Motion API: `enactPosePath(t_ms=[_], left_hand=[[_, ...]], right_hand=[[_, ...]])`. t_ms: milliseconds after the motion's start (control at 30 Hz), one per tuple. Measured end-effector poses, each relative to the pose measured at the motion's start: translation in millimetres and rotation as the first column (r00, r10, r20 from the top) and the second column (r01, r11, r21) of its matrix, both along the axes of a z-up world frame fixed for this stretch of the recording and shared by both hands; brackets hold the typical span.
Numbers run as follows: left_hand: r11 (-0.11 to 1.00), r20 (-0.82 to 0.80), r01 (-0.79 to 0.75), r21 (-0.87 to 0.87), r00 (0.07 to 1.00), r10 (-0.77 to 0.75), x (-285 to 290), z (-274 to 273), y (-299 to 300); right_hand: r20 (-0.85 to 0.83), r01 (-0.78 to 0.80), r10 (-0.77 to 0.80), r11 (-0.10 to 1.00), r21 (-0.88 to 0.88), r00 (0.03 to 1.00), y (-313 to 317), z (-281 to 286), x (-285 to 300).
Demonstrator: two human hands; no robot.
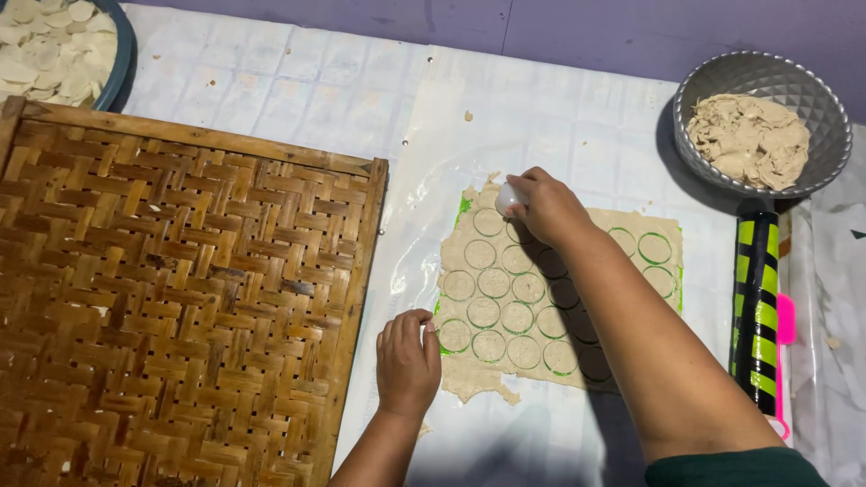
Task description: Using a cutter to stamp out dough circles and a scraper to move them to a woven tray.
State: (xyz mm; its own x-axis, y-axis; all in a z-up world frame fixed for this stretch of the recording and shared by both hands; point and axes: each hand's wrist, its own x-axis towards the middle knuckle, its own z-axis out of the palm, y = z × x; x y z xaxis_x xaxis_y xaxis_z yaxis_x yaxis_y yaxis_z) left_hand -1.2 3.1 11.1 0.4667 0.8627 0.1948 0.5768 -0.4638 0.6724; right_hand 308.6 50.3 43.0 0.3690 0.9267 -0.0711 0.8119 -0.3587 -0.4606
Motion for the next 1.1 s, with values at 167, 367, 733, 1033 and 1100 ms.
enactPosePath(t_ms=[167,367,733,1033,1100], left_hand=[[1.000,-0.009,0.003,-0.013,1.000,-0.003,0,0,0],[1.000,0.004,-0.001,0.014,1.000,0.001,1,0,3],[0.999,0.022,0.003,0.042,1.000,-0.004,0,-2,0],[1.000,-0.010,0.002,-0.023,1.000,-0.003,0,0,3],[1.000,-0.003,-0.002,-0.020,1.000,0.002,0,-1,1]], right_hand=[[0.047,-0.010,0.006,0.997,0.073,0.999,-1,-19,0],[0.103,-0.007,-0.003,0.995,0.095,0.995,6,-25,4],[0.072,0.018,-0.027,0.992,0.123,0.997,1,-23,-1],[-0.057,0.069,-0.071,0.997,-0.033,0.996,4,0,24],[-0.108,0.305,-0.296,0.950,0.075,0.949,-7,-1,45]])
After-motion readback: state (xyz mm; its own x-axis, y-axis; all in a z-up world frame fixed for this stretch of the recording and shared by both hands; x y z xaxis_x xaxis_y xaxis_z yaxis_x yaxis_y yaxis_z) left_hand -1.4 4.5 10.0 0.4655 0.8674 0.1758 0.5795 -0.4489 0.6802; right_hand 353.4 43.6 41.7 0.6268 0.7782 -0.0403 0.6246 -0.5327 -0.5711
